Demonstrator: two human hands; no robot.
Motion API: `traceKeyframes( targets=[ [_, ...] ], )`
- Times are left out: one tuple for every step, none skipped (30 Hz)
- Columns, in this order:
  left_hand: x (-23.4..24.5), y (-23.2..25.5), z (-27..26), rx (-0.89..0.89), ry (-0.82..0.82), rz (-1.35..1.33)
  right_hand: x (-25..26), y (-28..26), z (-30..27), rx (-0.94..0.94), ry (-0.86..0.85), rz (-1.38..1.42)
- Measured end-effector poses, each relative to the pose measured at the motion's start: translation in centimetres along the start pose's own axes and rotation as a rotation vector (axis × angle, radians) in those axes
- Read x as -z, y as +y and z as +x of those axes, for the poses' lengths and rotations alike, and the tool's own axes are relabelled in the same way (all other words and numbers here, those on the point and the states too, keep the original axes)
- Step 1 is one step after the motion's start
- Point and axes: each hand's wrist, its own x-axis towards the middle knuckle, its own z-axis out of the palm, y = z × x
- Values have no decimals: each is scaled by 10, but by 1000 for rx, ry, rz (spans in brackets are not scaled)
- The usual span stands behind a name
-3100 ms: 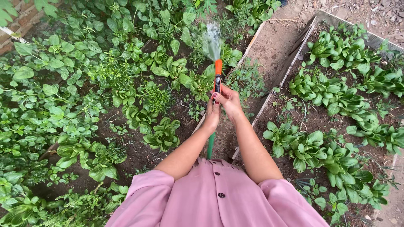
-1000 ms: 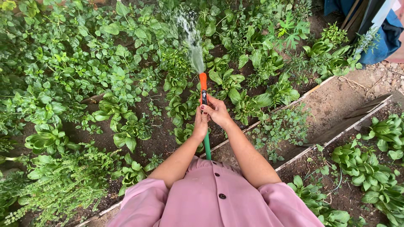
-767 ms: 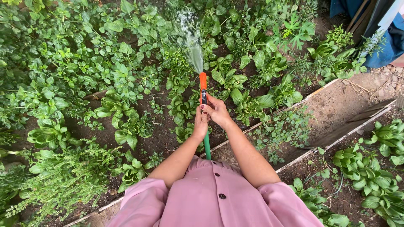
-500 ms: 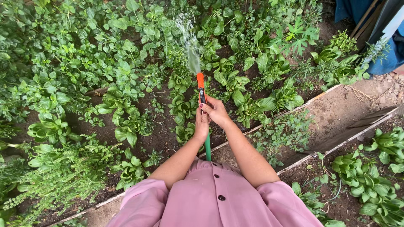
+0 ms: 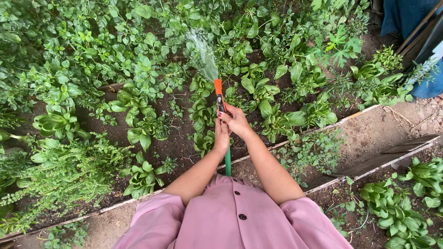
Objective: The person waters leafy green plants in raised garden beds using a hose with a spray nozzle. They move along the beds, directing water onto the foliage and soil.
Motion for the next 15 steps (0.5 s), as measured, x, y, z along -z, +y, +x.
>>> traceKeyframes(
  targets=[
    [0, -2, 0, 1, -1, 3, 0, 1, 0, -5, 1, 6],
    [0, -3, 0, -9, -8, 1, 0, 2, 0, -12, 2, 12],
    [0, -4, 0, -18, -15, -1, 0, 3, 0, -17, 4, 22],
    [0, -5, 1, -30, -25, -3, 1, 5, 0, -20, 8, 32],
    [0, -6, 1, -35, -35, -9, 1, 6, 0, -23, 13, 42],
    [0, -7, 1, -39, -48, -13, 2, 8, 0, -2, 23, 44],
    [-1, -8, 1, -43, -60, -18, 2, 10, 0, 18, 34, 47],
    [-2, -9, 1, -38, -69, -28, 3, 12, -1, 39, 45, 49],
    [-2, -10, 1, -34, -79, -38, 4, 13, -2, 49, 45, 42],
    [-3, -11, 1, -28, -88, -49, 6, 14, -3, 58, 45, 35],
    [-4, -12, 1, -37, -83, -21, 7, 15, -4, 67, 45, 27],
    [-6, -13, 1, -48, -80, 8, 9, 15, -5, 60, 53, 17],
    [-8, -14, 1, -59, -76, 36, 11, 15, -5, 52, 61, 7],
    [-9, -14, 2, -51, -79, 32, 12, 13, -6, 44, 70, -3],
    [-11, -14, 2, -43, -81, 29, 14, 12, -7, 18, 84, -9]
  ],
)
